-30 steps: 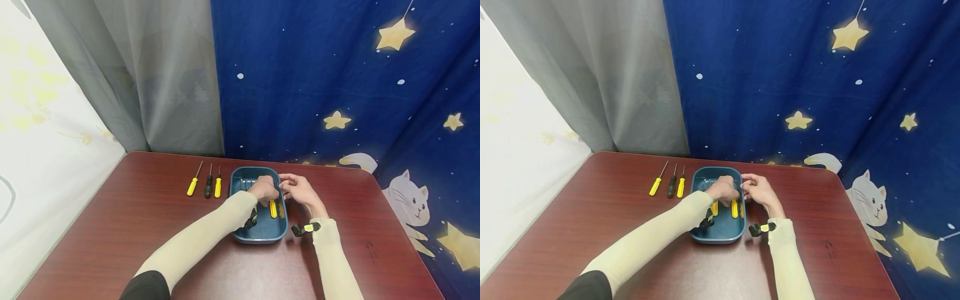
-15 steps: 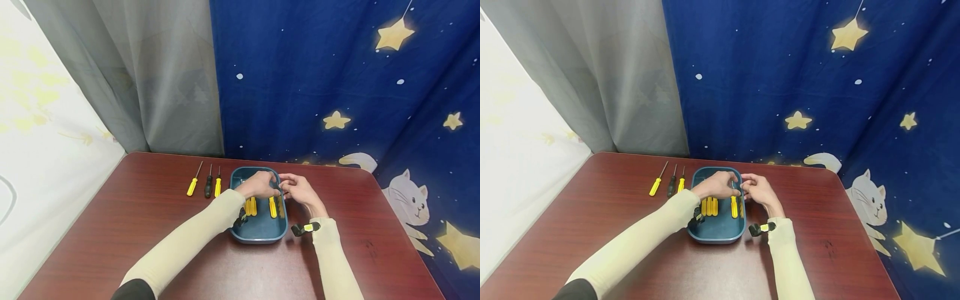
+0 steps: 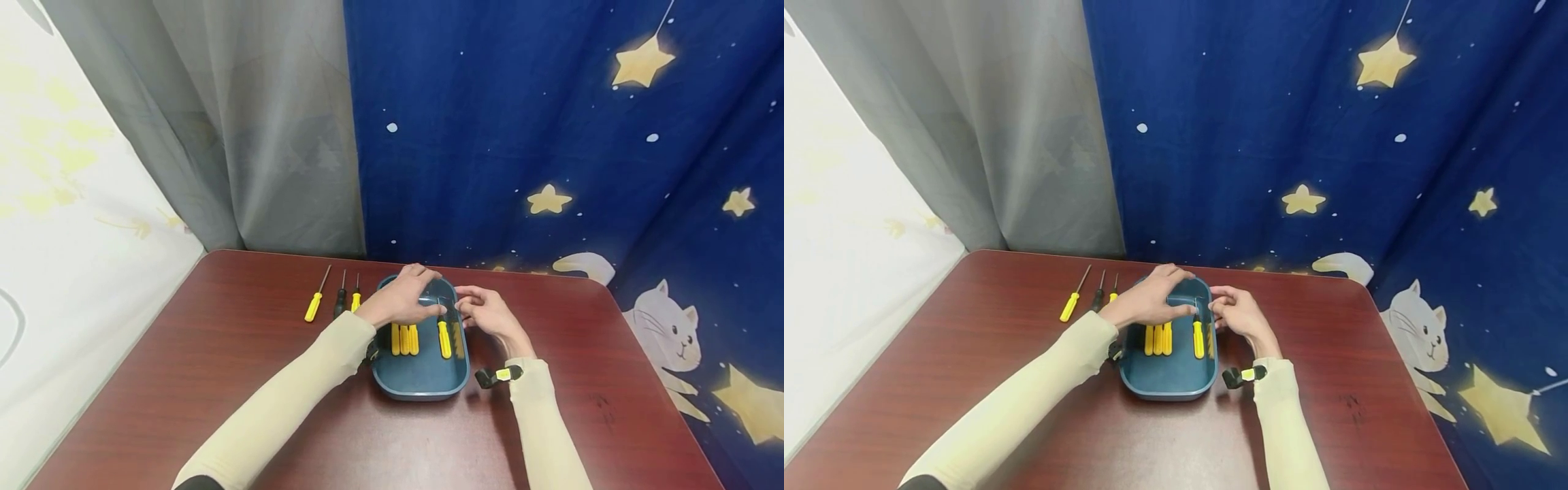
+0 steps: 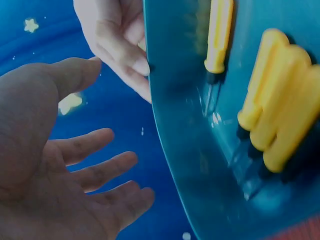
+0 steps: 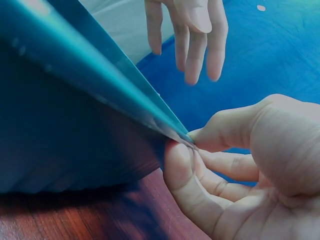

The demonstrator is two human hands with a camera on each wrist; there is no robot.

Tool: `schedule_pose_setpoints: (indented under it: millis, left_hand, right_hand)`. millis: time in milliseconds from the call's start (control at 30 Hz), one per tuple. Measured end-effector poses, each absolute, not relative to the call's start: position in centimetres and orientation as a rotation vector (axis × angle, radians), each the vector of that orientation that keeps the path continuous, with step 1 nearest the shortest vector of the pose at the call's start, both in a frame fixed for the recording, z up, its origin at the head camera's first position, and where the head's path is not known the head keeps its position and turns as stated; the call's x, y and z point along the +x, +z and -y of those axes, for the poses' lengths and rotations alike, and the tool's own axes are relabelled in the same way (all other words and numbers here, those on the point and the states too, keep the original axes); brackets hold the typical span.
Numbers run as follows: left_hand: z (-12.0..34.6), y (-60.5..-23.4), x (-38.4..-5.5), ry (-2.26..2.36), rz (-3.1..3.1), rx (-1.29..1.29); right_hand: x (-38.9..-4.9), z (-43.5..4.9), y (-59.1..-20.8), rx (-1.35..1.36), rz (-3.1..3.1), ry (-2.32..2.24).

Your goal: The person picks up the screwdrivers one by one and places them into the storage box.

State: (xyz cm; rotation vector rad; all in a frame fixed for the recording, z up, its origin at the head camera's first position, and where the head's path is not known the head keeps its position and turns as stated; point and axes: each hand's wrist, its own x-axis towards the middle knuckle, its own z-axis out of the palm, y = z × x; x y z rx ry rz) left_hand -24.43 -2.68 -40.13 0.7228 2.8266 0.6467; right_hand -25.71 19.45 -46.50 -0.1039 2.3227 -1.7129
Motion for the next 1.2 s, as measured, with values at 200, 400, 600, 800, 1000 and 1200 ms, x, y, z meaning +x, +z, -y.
schedule_pose_setpoints:
  millis: [200, 400, 600, 800, 1000, 1200]
  left_hand:
    - [4.1, -40.4, -24.5, 0.623, -2.913, 0.691]
    - [5.5, -40.7, -24.6, 0.636, -3.002, 0.631]
    - [7.1, -41.2, -24.8, 0.701, -3.034, 0.552]
    - [9.0, -41.7, -25.0, 0.716, -3.071, 0.509]
    - [10.7, -42.1, -25.1, 0.742, -3.089, 0.428]
    - [12.3, -42.8, -25.4, 0.781, -3.110, 0.341]
  right_hand:
    - [-25.7, -19.4, -46.6, -0.094, -2.318, -1.716]
    - [-25.4, -19.3, -46.3, -0.090, -2.313, -1.729]
    - [-25.3, -19.3, -46.3, -0.113, -2.302, -1.750]
    - [-25.4, -19.4, -46.6, -0.125, -2.306, -1.760]
    - [-25.5, -19.3, -46.8, -0.106, -2.314, -1.756]
    - [-25.5, -19.2, -46.8, -0.095, -2.319, -1.752]
